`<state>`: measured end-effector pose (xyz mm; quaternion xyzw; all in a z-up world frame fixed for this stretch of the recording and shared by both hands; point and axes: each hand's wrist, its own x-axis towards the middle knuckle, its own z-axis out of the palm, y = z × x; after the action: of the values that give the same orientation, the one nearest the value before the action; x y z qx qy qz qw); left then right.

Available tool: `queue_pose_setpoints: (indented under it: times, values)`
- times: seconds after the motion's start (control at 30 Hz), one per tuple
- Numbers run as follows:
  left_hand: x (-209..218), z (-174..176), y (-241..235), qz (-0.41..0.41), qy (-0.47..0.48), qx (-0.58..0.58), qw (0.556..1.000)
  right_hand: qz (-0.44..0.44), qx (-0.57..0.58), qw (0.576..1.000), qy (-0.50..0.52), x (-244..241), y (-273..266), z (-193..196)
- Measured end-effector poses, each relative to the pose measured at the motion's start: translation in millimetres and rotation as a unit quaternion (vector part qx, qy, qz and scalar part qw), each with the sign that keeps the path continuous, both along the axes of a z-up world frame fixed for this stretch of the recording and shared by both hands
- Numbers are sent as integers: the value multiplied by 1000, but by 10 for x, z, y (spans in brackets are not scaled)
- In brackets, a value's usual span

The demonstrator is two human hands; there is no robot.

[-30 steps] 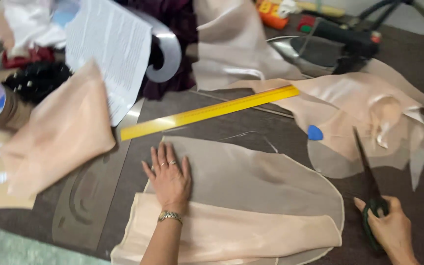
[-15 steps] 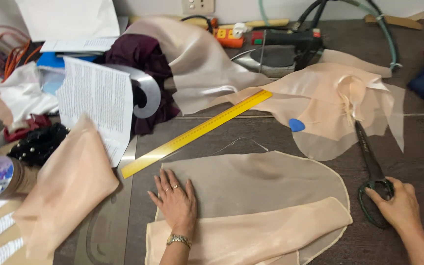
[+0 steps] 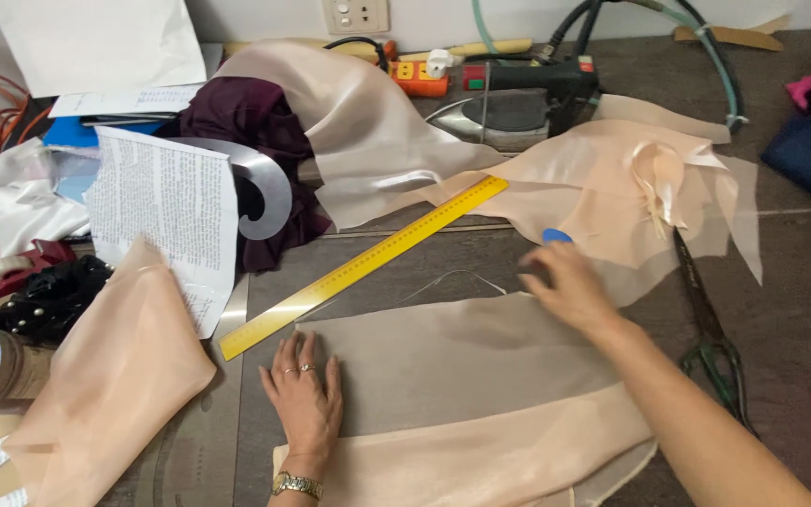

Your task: Measuring fabric with a ruler, marking it with chalk, and cutting it with scissors on a workbench.

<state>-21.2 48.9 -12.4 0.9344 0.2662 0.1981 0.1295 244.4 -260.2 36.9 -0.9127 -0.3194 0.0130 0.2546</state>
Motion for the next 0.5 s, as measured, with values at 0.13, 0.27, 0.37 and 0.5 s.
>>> queue_pose_setpoints:
  times: [0.13, 0.27, 0.37, 0.5]
  values:
    - [9, 39, 41, -15, 28, -10, 999, 60, -62, 995, 48, 83, 636, -38]
    - [42, 63, 1, -13, 39, 7, 999, 58, -189, 976, 87, 129, 869, -271]
    - [59, 73, 22, -13, 30, 27, 999, 87, -154, 978, 111, 66, 1215, -277]
    - [59, 156, -15, -22, 28, 16, 999, 204, 21, 969, 135, -289, 1914, -331]
